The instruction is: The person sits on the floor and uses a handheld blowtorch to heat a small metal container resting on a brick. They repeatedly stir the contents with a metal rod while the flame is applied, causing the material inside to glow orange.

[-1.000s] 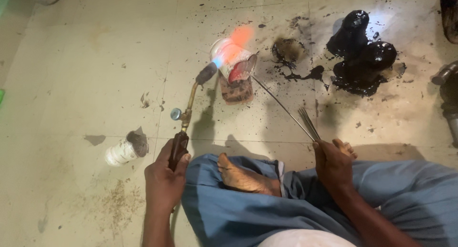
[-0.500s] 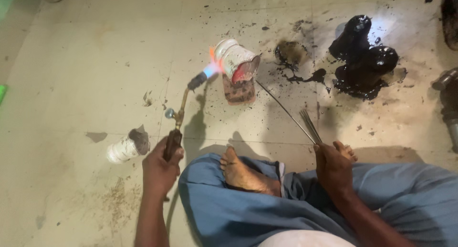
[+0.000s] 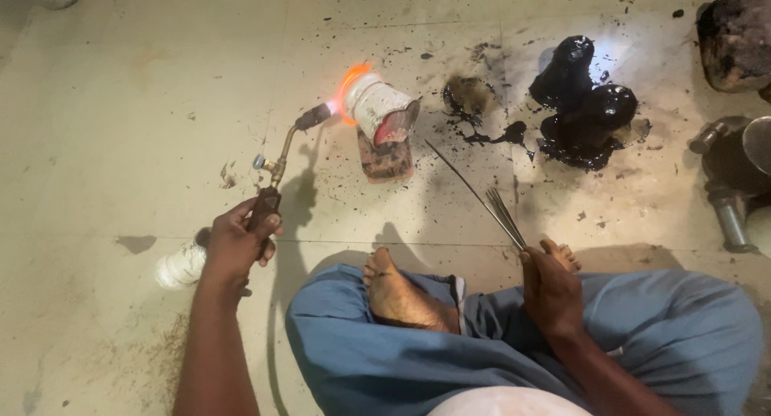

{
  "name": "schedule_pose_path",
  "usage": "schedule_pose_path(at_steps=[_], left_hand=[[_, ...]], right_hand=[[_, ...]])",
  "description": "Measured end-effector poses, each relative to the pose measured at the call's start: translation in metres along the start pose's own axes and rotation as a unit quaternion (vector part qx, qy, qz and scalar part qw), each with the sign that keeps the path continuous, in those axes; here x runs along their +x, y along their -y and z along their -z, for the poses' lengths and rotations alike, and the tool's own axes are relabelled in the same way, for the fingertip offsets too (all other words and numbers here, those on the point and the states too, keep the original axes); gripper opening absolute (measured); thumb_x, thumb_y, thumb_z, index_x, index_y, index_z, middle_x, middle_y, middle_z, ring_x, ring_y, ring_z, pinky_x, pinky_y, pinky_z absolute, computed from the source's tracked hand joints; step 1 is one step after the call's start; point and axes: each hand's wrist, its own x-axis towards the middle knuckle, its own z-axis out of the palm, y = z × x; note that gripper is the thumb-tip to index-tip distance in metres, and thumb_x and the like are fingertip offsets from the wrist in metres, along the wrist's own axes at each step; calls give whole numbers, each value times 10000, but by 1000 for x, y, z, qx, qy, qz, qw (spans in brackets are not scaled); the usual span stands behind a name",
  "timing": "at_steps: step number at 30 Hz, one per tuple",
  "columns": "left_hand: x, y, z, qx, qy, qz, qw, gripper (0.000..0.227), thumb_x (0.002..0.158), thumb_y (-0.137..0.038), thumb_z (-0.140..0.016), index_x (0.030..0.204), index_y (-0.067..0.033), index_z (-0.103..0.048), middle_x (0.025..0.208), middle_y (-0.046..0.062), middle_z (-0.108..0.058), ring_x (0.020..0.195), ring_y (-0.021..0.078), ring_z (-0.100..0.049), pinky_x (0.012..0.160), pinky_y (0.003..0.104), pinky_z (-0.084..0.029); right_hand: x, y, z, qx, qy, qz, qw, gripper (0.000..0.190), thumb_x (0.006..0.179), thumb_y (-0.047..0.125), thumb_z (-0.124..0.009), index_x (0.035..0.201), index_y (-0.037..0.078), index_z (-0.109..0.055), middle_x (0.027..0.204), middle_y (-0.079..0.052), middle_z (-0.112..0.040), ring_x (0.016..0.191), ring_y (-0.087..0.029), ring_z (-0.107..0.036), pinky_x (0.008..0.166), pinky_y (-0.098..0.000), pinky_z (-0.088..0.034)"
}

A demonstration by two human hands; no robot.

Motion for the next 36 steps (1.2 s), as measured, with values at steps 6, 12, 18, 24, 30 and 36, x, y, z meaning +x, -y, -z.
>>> schedule_pose_path(at_steps=[6, 12, 18, 24, 30, 36], left_hand=[[-11, -3, 7, 15, -9, -15, 1000, 403, 908, -38, -686, 1308, 2, -661, 807, 87, -671, 472, 128, -514, 411, 286, -370], [-25, -33, -4, 44, -25, -4, 999, 396, 919, -44, -674, 1312, -30, -635, 818, 75, -683, 490, 109, -510, 411, 272, -371], [-28, -44, -16, 98, -45, -9, 994, 322, 940, -61, -667, 1254, 6, -645, 833, 94, -694, 503, 130, -514, 420, 302, -373], [-39, -35, -24, 177, -79, 9, 981, 318, 963, -77, -660, 1258, 40, -648, 879, 114, -704, 538, 139, -514, 494, 317, -414], [-60, -58, -41, 198, -74, -30, 977, 386, 956, -71, -651, 1319, 56, -618, 887, 136, -704, 545, 147, -545, 500, 320, -444], [-89, -73, -69, 179, -70, -62, 979, 445, 918, -56, -676, 1350, 30, -614, 868, 125, -701, 542, 143, -538, 494, 313, -417]], right_hand=[[-4, -4, -1, 21, 0, -31, 999, 135, 995, 129, -652, 1086, 53, -714, 1054, -205, -725, 1136, -380, -695, 869, -469, -554], [-3, 0, 4, 50, -30, -6, 998, 120, 1018, 138, -662, 1073, 37, -698, 955, -215, -698, 1083, -409, -696, 887, -475, -551], [-8, 3, 15, 129, 0, -90, 987, 129, 1015, 129, -644, 1059, 15, -687, 884, -209, -696, 786, -397, -686, 720, -471, -532], [-5, -2, 19, 148, -25, -94, 984, 146, 1033, 130, -615, 1057, 3, -681, 919, -218, -699, 835, -411, -676, 740, -482, -527], [-4, -4, 24, 195, -32, -99, 975, 186, 1026, 155, -607, 1073, -7, -686, 971, -229, -704, 870, -411, -688, 736, -461, -552], [-4, -10, 27, 202, -33, -99, 974, 158, 1023, 150, -610, 1021, 9, -682, 926, -215, -698, 863, -416, -676, 731, -483, -533]])
